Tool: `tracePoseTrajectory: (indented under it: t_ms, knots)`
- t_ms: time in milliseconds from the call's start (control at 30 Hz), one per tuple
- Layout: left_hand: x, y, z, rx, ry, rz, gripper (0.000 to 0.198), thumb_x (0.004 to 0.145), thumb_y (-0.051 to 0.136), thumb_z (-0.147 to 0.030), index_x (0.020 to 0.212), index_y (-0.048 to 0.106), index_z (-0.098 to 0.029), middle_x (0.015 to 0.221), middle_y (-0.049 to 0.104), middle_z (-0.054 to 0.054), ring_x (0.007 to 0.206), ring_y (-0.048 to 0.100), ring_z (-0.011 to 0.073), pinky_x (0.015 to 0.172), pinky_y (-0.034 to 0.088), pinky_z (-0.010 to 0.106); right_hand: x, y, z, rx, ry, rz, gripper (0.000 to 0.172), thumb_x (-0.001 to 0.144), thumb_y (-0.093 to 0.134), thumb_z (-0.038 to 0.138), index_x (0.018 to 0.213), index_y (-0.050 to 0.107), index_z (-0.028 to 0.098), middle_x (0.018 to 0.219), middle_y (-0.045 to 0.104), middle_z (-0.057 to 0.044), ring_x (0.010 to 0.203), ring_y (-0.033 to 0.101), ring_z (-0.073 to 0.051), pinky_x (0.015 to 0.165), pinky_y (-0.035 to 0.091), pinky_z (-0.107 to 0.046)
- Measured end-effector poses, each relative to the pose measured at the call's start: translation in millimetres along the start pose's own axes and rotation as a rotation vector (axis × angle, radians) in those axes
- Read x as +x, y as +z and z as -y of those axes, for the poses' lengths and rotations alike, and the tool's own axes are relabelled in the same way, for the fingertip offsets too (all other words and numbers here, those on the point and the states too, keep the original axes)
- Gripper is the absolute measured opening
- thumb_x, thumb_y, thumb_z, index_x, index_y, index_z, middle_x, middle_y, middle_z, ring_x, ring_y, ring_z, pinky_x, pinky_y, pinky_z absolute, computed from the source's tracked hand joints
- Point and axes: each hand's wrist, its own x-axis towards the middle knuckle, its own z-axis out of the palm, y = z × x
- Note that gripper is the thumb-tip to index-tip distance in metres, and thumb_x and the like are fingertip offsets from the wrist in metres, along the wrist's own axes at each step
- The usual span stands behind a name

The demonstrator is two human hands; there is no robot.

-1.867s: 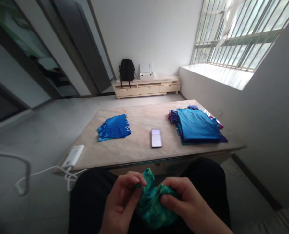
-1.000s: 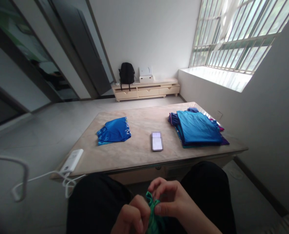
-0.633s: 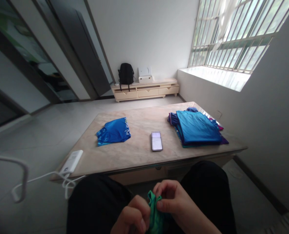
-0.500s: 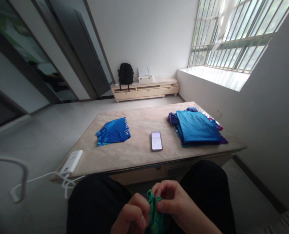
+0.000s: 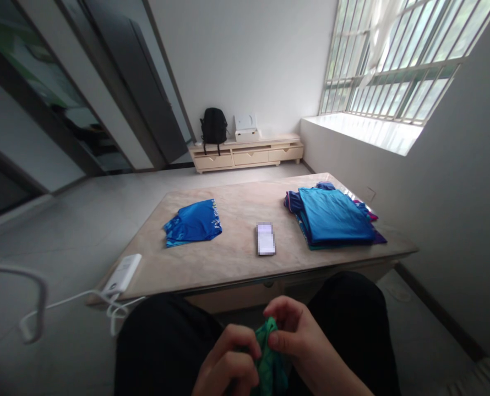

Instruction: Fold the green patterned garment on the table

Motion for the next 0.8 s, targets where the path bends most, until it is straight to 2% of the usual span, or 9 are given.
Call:
tracePoseTrajectory:
  t_ms: [67, 133, 300, 400, 467, 567, 667, 800]
  knots:
    - [-1, 0.3, 5, 0.056, -0.004, -0.047, 0.013, 0.106, 0.046, -0.020, 0.097, 0.055, -0.023, 0.095, 0.061, 0.005, 0.076, 0.063, 0.0122, 0.070, 0.051, 0.021, 0, 0, 0, 0.001, 0.000, -0.035, 0.047, 0.056, 0.101, 0.023, 0.096, 0.077, 0.023, 0.076, 0.069, 0.002, 0.067, 0.062, -0.010, 0.059, 0.046, -0.018]
    - [-2, 0.2, 9, 0.085, -0.018, -0.062, 0.013, 0.102, 0.048, -0.013, 0.100, 0.055, -0.023, 0.099, 0.062, 0.005, 0.082, 0.066, 0.0128, 0.076, 0.053, 0.020, 1, 0, 0, 0.007, 0.003, -0.036, 0.043, 0.056, 0.101, 0.024, 0.092, 0.077, 0.022, 0.074, 0.069, 0.002, 0.065, 0.062, -0.009, 0.058, 0.046, -0.018]
    - [-6, 1.5, 11, 0.134, -0.049, -0.065, 0.041, 0.090, 0.051, 0.003, 0.119, 0.054, -0.025, 0.114, 0.063, 0.006, 0.098, 0.069, 0.0141, 0.089, 0.054, 0.021, 2, 0, 2, 0.003, -0.071, -0.044, 0.031, 0.058, 0.100, 0.023, 0.078, 0.077, 0.022, 0.077, 0.067, 0.003, 0.068, 0.063, -0.010, 0.061, 0.048, -0.020]
    - [-10, 2.6, 13, 0.161, -0.181, -0.066, 0.048, 0.090, 0.054, 0.001, 0.128, 0.052, -0.028, 0.120, 0.064, 0.006, 0.112, 0.067, 0.0176, 0.097, 0.052, 0.024, 2, 1, 6, -0.064, -0.131, -0.029, 0.023, 0.063, 0.097, 0.022, 0.076, 0.078, 0.023, 0.079, 0.068, 0.002, 0.071, 0.064, -0.011, 0.064, 0.049, -0.021]
    - [-12, 2.8, 17, 0.146, -0.285, -0.042, 0.035, 0.093, 0.054, -0.004, 0.119, 0.058, -0.026, 0.113, 0.066, 0.004, 0.106, 0.067, 0.0176, 0.093, 0.051, 0.024, 1, 2, 8, -0.157, -0.200, -0.037, 0.019, 0.065, 0.095, 0.021, 0.076, 0.079, 0.024, 0.079, 0.069, 0.001, 0.072, 0.064, -0.012, 0.065, 0.049, -0.022]
    - [-17, 2.6, 28, 0.092, -0.428, 0.025, 0.017, 0.096, 0.050, -0.012, 0.096, 0.063, -0.022, 0.095, 0.065, 0.003, 0.089, 0.066, 0.0174, 0.080, 0.049, 0.024, 0, 2, 10, -0.319, -0.301, -0.064, 0.016, 0.067, 0.094, 0.019, 0.074, 0.081, 0.024, 0.077, 0.069, -0.002, 0.073, 0.064, -0.014, 0.064, 0.049, -0.023]
    - [-23, 0.6, 41, 0.084, -0.567, 0.055, 0.018, 0.094, 0.049, -0.014, 0.085, 0.063, -0.020, 0.087, 0.064, 0.003, 0.082, 0.063, 0.0185, 0.074, 0.045, 0.025, -3, 2, 14, -0.413, -0.352, -0.075, 0.014, 0.067, 0.094, 0.020, 0.072, 0.081, 0.023, 0.076, 0.069, -0.003, 0.072, 0.064, -0.016, 0.062, 0.050, -0.024]
    - [-33, -11.7, 59, 0.113, -0.686, 0.052, 0.018, 0.081, 0.049, -0.008, 0.076, 0.062, -0.019, 0.082, 0.064, 0.003, 0.079, 0.063, 0.0192, 0.071, 0.042, 0.026, -7, 3, 25, -0.426, -0.376, -0.104, 0.014, 0.067, 0.094, 0.021, 0.072, 0.081, 0.024, 0.075, 0.068, -0.003, 0.070, 0.062, -0.015, 0.060, 0.050, -0.024]
